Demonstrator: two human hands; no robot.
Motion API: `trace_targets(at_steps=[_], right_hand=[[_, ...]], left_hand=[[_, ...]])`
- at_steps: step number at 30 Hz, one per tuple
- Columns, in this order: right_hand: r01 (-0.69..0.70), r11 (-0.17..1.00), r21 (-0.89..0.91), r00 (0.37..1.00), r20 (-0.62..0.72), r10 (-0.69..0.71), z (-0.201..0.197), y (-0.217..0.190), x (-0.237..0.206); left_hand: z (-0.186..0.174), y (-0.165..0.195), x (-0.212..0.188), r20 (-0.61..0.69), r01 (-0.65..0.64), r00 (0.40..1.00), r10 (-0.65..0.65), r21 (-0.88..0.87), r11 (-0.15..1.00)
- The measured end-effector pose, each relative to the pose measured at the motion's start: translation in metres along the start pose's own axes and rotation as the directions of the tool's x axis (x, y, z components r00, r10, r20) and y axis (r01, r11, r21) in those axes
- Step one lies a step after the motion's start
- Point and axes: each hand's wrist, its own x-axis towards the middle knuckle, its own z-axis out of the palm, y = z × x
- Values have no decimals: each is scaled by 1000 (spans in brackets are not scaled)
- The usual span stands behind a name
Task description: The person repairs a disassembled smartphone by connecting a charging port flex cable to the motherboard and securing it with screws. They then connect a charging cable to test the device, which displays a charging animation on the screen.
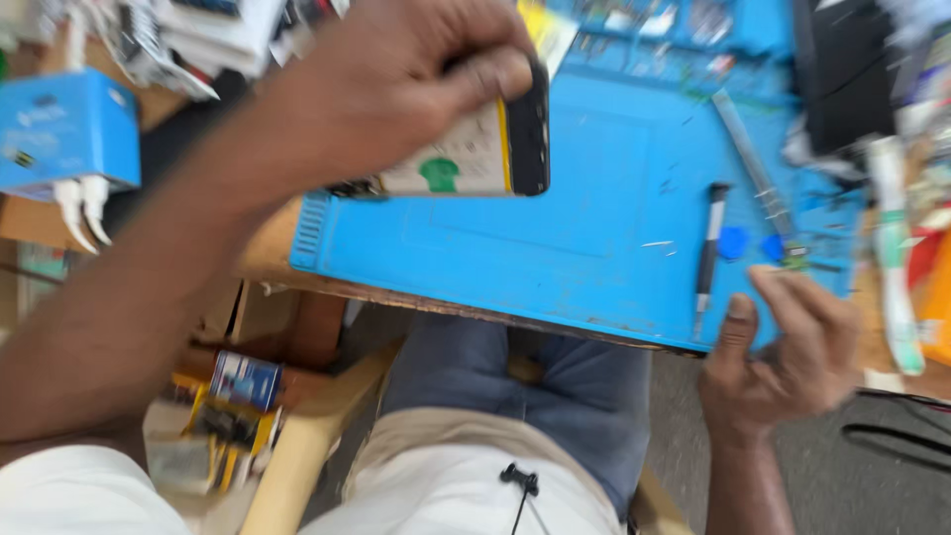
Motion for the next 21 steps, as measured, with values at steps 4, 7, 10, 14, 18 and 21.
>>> trace_targets(at_steps=[4, 7, 10, 14, 18, 21], right_hand=[[-109, 993, -47, 992, 53, 111, 32, 46, 11], [-179, 981, -80, 975, 121, 188, 62, 69, 25], [-233, 966, -114, 952, 178, 250, 85, 82, 45], [-277, 949, -147, 931, 203, 303, 81, 79, 71], [-346, 921, -181, 899, 216, 380, 47, 61, 77], [-326, 933, -153, 922, 167, 350, 34, 56, 66]], left_hand=[[-14, -38, 23, -65, 389, 915, -397, 396, 832], [-9, -73, 53, -46, 389, 919, -391, 271, 881], [5, -92, 87, -31, 351, 936, -351, 184, 918], [12, -86, 130, 62, 235, 969, -241, 84, 968], [46, -68, 149, 152, 112, 983, -107, -24, 993], [83, -73, 144, 186, -2, 983, -2, 22, 1000]])
